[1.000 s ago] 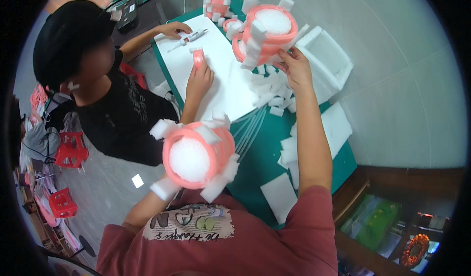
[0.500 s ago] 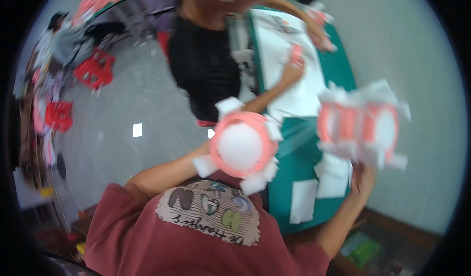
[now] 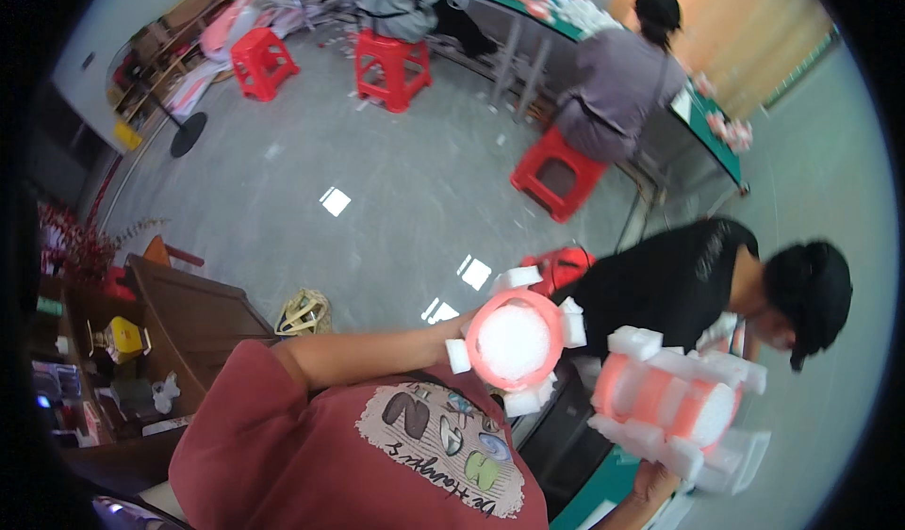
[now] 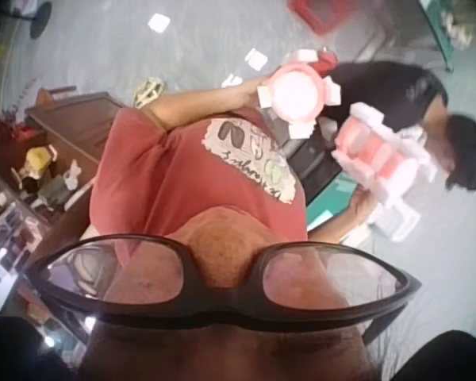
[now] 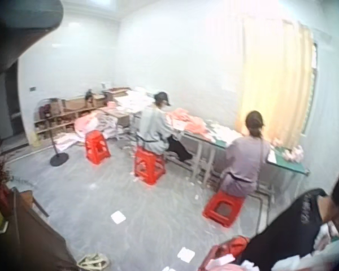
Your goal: The person attaches foam pieces around a foam ring by hand, gathers small foam blocks, and brings them to another table to assemble foam structures with coworkers. They carry the assembled foam structures back to their workstation and arrange foam pieces on the table.
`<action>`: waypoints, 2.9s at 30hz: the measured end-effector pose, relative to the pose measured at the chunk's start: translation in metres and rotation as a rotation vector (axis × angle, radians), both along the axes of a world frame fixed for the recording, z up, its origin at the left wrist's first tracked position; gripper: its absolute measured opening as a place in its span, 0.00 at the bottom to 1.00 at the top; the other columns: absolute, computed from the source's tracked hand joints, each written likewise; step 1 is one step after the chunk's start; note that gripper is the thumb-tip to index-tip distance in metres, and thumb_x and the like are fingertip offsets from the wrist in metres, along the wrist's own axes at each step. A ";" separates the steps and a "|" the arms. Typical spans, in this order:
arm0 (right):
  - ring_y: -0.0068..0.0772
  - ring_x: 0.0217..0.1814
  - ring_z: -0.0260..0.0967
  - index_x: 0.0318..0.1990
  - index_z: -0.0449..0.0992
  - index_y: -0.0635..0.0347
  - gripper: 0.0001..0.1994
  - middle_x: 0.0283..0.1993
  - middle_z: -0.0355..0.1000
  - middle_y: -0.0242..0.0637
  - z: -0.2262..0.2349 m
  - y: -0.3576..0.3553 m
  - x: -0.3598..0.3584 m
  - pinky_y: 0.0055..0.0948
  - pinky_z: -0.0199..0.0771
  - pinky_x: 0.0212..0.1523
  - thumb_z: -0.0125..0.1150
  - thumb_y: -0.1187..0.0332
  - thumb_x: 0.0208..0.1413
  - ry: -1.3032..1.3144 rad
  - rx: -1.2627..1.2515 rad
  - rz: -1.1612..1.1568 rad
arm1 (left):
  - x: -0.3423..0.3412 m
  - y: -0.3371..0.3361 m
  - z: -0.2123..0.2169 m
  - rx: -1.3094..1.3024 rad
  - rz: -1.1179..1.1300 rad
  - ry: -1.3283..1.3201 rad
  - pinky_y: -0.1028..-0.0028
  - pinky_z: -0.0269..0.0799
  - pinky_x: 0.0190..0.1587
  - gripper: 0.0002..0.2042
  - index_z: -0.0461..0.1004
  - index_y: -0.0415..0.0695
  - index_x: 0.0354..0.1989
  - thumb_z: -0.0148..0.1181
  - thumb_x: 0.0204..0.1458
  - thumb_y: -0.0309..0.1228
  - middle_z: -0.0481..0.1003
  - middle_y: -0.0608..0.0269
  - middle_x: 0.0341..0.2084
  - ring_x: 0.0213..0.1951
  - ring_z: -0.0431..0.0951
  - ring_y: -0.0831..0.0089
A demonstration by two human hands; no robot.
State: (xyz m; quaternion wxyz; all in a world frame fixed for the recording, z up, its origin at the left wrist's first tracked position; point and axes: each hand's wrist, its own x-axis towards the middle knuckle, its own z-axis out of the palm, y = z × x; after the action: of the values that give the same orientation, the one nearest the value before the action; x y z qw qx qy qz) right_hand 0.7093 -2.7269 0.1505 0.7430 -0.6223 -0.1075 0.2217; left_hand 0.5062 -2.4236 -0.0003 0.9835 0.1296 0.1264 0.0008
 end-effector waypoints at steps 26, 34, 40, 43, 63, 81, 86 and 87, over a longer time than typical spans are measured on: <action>0.34 0.42 0.71 0.46 0.67 0.70 0.16 0.44 0.69 0.41 -0.022 0.821 -0.159 0.35 0.75 0.40 0.56 0.76 0.48 0.124 0.046 1.057 | -0.266 0.473 0.016 0.220 1.003 0.032 0.70 0.69 0.47 0.22 0.59 0.48 0.55 0.46 0.55 0.44 0.65 0.64 0.51 0.50 0.68 0.71; 0.32 0.38 0.71 0.43 0.68 0.69 0.13 0.41 0.70 0.39 -0.053 1.058 -0.257 0.34 0.76 0.38 0.54 0.78 0.49 0.258 0.096 1.195 | -0.353 0.639 0.011 0.199 1.227 0.095 0.70 0.69 0.46 0.21 0.59 0.48 0.55 0.46 0.55 0.44 0.65 0.64 0.50 0.49 0.68 0.72; 0.35 0.39 0.72 0.43 0.68 0.67 0.12 0.41 0.70 0.41 -0.050 1.204 -0.330 0.37 0.76 0.39 0.54 0.77 0.50 0.317 0.243 1.264 | -0.446 0.773 0.019 0.261 1.272 0.114 0.70 0.70 0.46 0.21 0.59 0.48 0.54 0.46 0.55 0.44 0.65 0.64 0.50 0.49 0.69 0.72; 0.36 0.40 0.71 0.42 0.68 0.65 0.10 0.41 0.70 0.41 -0.046 1.275 -0.365 0.36 0.77 0.39 0.54 0.77 0.51 0.333 0.274 1.156 | -0.473 0.888 0.037 0.319 1.284 0.105 0.70 0.70 0.45 0.21 0.60 0.48 0.54 0.46 0.55 0.44 0.65 0.64 0.50 0.49 0.69 0.72; 0.24 0.36 0.69 0.44 0.68 0.59 0.11 0.40 0.69 0.31 -0.102 1.851 -0.473 0.29 0.75 0.36 0.55 0.74 0.52 0.289 0.199 1.040 | -0.594 1.406 -0.022 0.258 1.366 0.153 0.67 0.62 0.55 0.21 0.57 0.48 0.55 0.49 0.54 0.39 0.62 0.63 0.53 0.53 0.65 0.70; 0.22 0.31 0.68 0.43 0.70 0.61 0.14 0.37 0.70 0.31 -0.188 2.340 -0.580 0.22 0.71 0.28 0.61 0.73 0.47 0.302 0.160 0.760 | -0.690 1.941 -0.062 -0.116 1.201 0.193 0.62 0.66 0.53 0.18 0.64 0.47 0.51 0.49 0.53 0.38 0.69 0.61 0.48 0.50 0.69 0.67; 0.18 0.30 0.66 0.42 0.70 0.60 0.13 0.36 0.70 0.28 -0.222 2.456 -0.587 0.17 0.65 0.27 0.61 0.73 0.47 0.190 0.057 0.704 | -0.696 2.081 -0.120 -0.011 1.157 0.313 0.58 0.67 0.50 0.20 0.64 0.50 0.52 0.51 0.51 0.43 0.70 0.62 0.47 0.48 0.70 0.66; 0.17 0.30 0.66 0.42 0.70 0.59 0.13 0.36 0.70 0.27 -0.226 2.480 -0.585 0.16 0.64 0.26 0.61 0.73 0.47 0.154 0.035 0.692 | -0.694 2.106 -0.120 -0.027 1.153 0.375 0.56 0.67 0.48 0.22 0.64 0.51 0.52 0.51 0.49 0.45 0.70 0.63 0.47 0.48 0.71 0.65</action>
State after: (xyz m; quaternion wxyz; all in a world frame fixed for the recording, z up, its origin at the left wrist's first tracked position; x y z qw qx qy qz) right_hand 0.1238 -0.2465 -0.0751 0.6404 -0.5175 -0.2596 0.5047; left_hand -0.1877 -0.3171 -0.1204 0.7872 0.0256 0.3473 0.5089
